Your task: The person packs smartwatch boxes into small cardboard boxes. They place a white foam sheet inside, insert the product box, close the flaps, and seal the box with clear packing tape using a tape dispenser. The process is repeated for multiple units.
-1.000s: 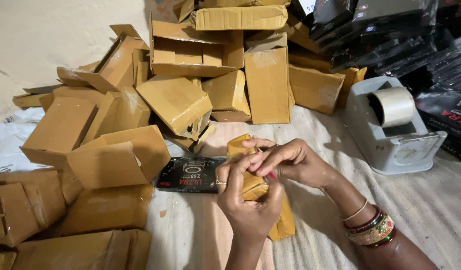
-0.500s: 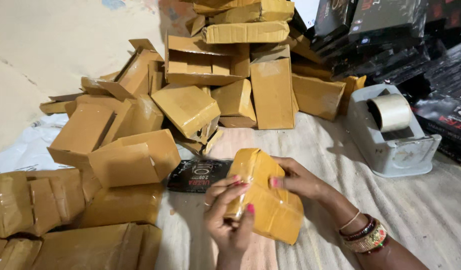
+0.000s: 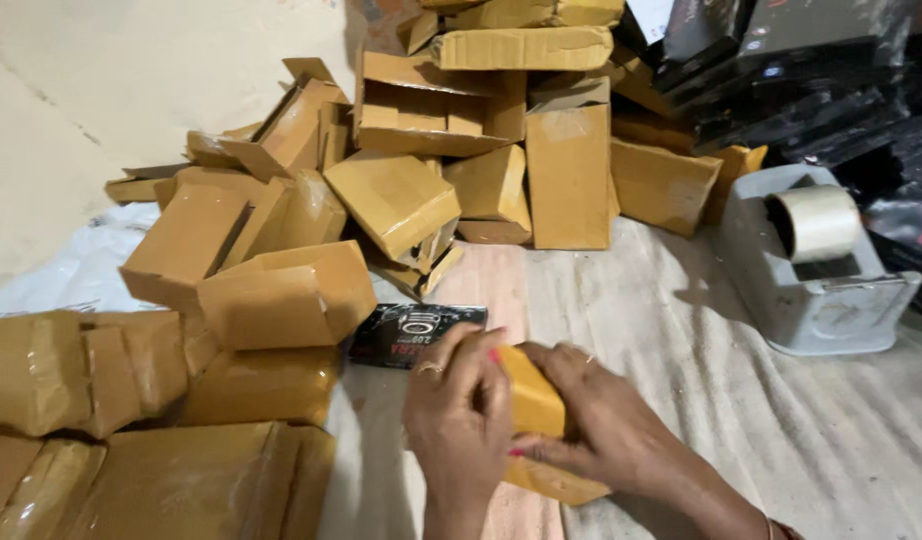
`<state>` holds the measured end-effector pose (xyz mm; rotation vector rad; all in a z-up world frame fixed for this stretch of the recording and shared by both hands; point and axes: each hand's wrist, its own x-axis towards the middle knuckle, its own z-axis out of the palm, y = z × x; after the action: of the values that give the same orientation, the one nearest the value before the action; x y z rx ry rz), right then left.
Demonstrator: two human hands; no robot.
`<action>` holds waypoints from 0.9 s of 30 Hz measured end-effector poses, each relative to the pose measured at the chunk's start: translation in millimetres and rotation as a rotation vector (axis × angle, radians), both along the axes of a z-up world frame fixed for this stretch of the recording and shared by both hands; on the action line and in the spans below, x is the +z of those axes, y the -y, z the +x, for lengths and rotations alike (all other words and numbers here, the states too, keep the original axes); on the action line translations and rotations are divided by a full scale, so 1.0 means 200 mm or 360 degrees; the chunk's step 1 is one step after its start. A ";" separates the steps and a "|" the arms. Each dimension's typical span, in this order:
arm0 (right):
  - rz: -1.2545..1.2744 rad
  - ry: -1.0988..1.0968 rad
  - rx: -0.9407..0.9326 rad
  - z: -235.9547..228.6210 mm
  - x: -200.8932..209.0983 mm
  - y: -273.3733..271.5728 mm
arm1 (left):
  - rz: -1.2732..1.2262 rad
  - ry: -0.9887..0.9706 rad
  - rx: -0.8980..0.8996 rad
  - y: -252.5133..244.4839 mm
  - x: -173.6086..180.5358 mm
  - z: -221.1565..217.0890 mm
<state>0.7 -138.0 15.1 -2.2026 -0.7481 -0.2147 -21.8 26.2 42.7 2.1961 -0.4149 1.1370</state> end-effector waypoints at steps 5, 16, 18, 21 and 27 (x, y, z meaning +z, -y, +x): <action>-0.0005 -0.0473 0.0102 -0.02 -0.08 0.10 | -0.0077 0.0043 0.0141 -0.13 -0.13 0.05; 0.1090 -0.1343 -0.0176 -0.03 -0.21 0.02 | -0.1075 -0.0186 0.0252 -0.42 -0.59 0.07; 0.1283 -0.1383 -0.0327 -0.03 -0.08 0.06 | -0.1319 -0.0288 0.0112 -0.40 -0.61 0.09; 0.0759 -0.0714 -0.0021 0.02 0.21 0.17 | -0.1575 -0.0620 -0.0199 -0.26 -0.55 0.10; -0.0696 -0.0432 0.0003 0.02 0.61 0.11 | -0.0991 -0.0583 -0.1226 0.02 -0.20 0.01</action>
<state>5.1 -159.1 136.3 -2.5697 -0.6911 0.2714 -19.5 23.0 2.5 1.4327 -0.5768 0.3533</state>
